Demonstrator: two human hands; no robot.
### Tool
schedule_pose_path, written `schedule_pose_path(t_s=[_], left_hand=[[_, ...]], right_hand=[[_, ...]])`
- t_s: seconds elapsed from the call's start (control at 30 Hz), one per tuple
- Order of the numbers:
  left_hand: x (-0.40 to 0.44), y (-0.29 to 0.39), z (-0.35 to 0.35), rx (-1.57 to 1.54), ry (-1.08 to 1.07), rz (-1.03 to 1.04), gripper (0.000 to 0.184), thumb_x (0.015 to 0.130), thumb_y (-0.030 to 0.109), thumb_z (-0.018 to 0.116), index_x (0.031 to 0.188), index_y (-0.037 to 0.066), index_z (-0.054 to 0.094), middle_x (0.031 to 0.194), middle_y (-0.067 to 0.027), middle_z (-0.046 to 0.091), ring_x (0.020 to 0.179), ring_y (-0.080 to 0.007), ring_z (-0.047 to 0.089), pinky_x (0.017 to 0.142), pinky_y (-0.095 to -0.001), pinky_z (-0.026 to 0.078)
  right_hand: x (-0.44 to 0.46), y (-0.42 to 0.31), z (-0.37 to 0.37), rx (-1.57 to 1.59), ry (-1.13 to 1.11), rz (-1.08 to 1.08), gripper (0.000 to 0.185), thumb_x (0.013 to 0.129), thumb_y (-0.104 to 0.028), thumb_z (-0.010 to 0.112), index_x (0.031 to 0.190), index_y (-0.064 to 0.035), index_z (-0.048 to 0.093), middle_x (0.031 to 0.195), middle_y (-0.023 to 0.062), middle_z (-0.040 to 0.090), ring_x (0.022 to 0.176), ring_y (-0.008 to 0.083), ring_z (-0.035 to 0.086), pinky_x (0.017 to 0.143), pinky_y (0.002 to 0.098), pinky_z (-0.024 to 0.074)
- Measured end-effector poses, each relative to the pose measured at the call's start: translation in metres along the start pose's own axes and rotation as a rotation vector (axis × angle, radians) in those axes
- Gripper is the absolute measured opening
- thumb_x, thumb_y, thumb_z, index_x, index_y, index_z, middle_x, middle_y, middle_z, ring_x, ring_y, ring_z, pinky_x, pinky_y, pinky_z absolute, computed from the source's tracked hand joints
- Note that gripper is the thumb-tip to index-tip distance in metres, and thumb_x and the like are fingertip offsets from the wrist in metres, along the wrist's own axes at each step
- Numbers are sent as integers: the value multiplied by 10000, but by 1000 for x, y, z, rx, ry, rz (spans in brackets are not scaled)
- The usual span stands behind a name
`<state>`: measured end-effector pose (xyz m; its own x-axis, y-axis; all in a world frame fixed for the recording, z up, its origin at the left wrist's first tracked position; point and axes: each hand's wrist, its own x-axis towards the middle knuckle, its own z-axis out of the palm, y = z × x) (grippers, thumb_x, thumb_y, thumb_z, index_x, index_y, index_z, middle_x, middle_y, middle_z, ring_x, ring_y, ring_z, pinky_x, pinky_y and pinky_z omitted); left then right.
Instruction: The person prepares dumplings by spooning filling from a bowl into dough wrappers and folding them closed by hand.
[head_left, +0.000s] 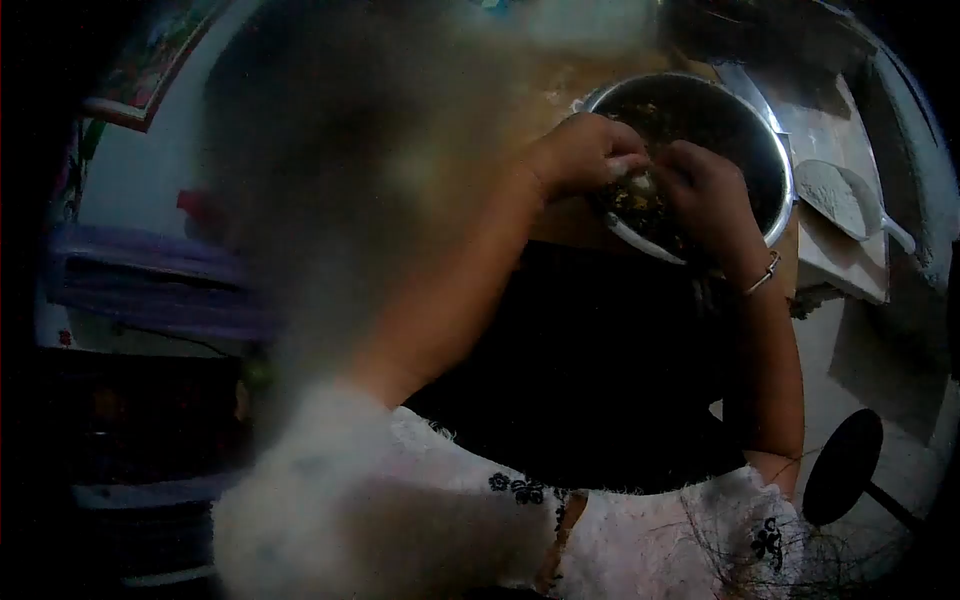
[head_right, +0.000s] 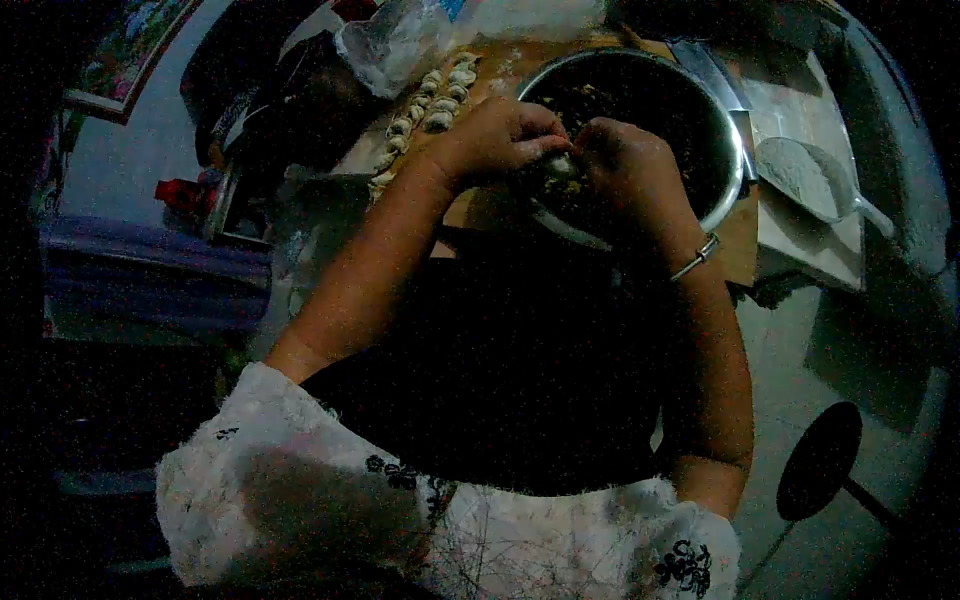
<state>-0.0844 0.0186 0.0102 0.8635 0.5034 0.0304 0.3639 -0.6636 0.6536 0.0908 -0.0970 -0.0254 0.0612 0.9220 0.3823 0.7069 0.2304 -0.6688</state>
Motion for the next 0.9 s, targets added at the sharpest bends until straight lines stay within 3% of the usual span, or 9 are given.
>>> schedule_pose_path(t_s=[0.07,0.3,0.43,0.5,0.57,0.63,0.7,0.9], left_hand=[[1,-1,1,37,14,18,176,881,217,681,967,67,714,912,-124,707,847,-256,664,783,-360,517],[0,-1,6,83,103,114,130,845,171,661,911,65,696,909,-152,690,854,-328,652,768,-396,514],[-3,-2,3,73,144,189,136,831,161,661,928,72,698,905,-145,694,849,-304,659,771,-387,518],[-3,-2,3,-2,103,74,150,841,151,641,948,67,706,900,-131,705,842,-278,667,770,-369,525],[-2,-3,4,-94,139,83,158,853,156,634,954,60,710,897,-124,709,835,-266,668,763,-363,526],[-1,-6,3,-189,174,93,168,865,161,627,959,52,713,894,-117,714,828,-254,669,756,-356,526],[-5,3,-5,-240,124,-89,183,881,176,623,959,38,715,894,-112,719,809,-252,670,738,-351,524],[-6,3,-7,4,155,14,141,866,168,659,944,64,714,873,-137,702,765,-264,655,725,-354,519]], right_hand=[[0,0,3,1,106,-58,160,852,-178,703,964,-68,673,949,140,688,852,340,670,735,407,545],[1,-5,-1,-6,39,-4,219,848,-164,700,1038,-54,689,985,149,702,896,327,684,768,388,555],[0,3,6,22,119,24,205,850,-147,693,1035,-58,698,985,148,709,887,303,694,759,384,552],[1,-6,0,16,118,32,187,850,-134,693,1020,-58,700,974,148,712,881,300,696,755,381,551],[2,-15,-8,129,37,203,178,863,-135,695,1020,-52,699,969,141,719,881,301,700,768,365,552],[4,-9,-6,154,57,220,171,874,-145,693,1017,-52,700,959,136,722,869,295,703,763,360,552],[5,-4,-4,181,80,237,165,885,-155,690,1013,-52,700,948,131,725,856,290,706,757,356,552],[5,-8,2,144,122,107,175,895,-185,692,1016,-59,699,940,118,729,829,262,709,729,352,550]])
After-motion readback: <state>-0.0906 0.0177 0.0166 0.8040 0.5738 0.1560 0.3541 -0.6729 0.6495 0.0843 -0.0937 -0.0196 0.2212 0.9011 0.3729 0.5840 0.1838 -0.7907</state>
